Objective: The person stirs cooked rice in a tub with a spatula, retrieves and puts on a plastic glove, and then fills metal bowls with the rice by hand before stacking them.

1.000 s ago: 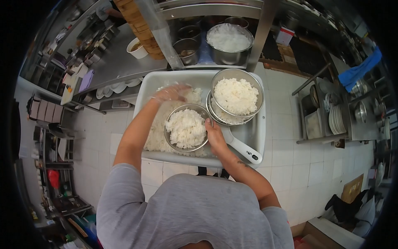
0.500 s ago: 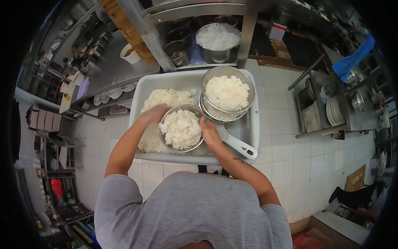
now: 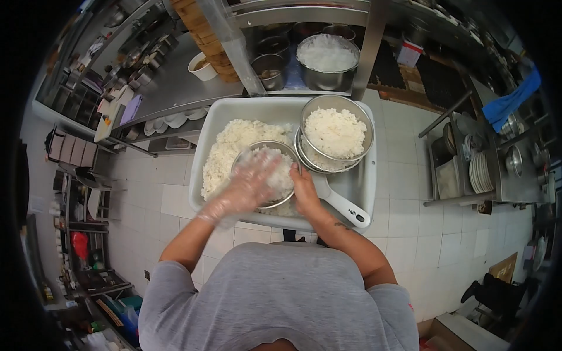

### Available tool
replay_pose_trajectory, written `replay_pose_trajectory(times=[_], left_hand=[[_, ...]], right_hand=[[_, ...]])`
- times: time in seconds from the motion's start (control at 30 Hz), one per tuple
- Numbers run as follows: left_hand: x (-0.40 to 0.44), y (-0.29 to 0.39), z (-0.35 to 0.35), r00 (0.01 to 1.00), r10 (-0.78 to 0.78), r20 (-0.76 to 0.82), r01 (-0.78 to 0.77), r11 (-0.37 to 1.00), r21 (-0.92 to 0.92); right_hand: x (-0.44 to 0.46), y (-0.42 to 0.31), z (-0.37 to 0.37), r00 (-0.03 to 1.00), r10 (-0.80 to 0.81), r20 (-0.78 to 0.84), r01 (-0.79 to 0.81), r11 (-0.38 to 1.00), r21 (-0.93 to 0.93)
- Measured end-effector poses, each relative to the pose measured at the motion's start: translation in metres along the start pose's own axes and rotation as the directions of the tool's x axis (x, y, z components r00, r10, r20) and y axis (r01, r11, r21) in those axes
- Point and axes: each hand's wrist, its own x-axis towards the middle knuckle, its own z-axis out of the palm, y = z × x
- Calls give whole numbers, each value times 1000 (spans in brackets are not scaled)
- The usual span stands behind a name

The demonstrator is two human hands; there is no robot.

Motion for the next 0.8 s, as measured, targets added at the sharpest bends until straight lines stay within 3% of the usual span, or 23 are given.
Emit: replay_pose_trajectory(times=[0.1,0.2,0.23,0.33,0.43,0.57,0.67,0.77,0.8], left_hand=[[-13,22,0,996,21,82,-36,982,187],[-15,8,-38,968,-169,184,146,980,133],[-21,-16,-30,998,-66,15,66,998,-17],[-21,-21,-28,952,-45,-302,-53,950,-308],[-18,-1,1,971,165,-173,-186,975,-118],[-35,11,10,928,346,-138,-363,923,-128],[-35,-3,-17,965,191,-182,-223,959,-177],[-31,-21,-34,917,-120,-381,-127,815,-565],[-30,-23,-38,943,-51,-329,-122,867,-483]], right_hand=[[-3,-1,0,999,-17,30,18,999,-37],[-8,-3,7,996,-17,90,28,992,-125],[-4,2,6,993,-58,98,73,984,-163],[5,11,-3,991,-86,102,110,961,-256],[-2,7,-1,994,-39,102,59,977,-204],[-6,5,2,991,-67,120,88,979,-183],[-14,-2,12,993,58,104,-39,983,-177],[-23,-17,23,994,71,83,-57,985,-160],[-26,-23,26,993,83,83,-66,980,-188]])
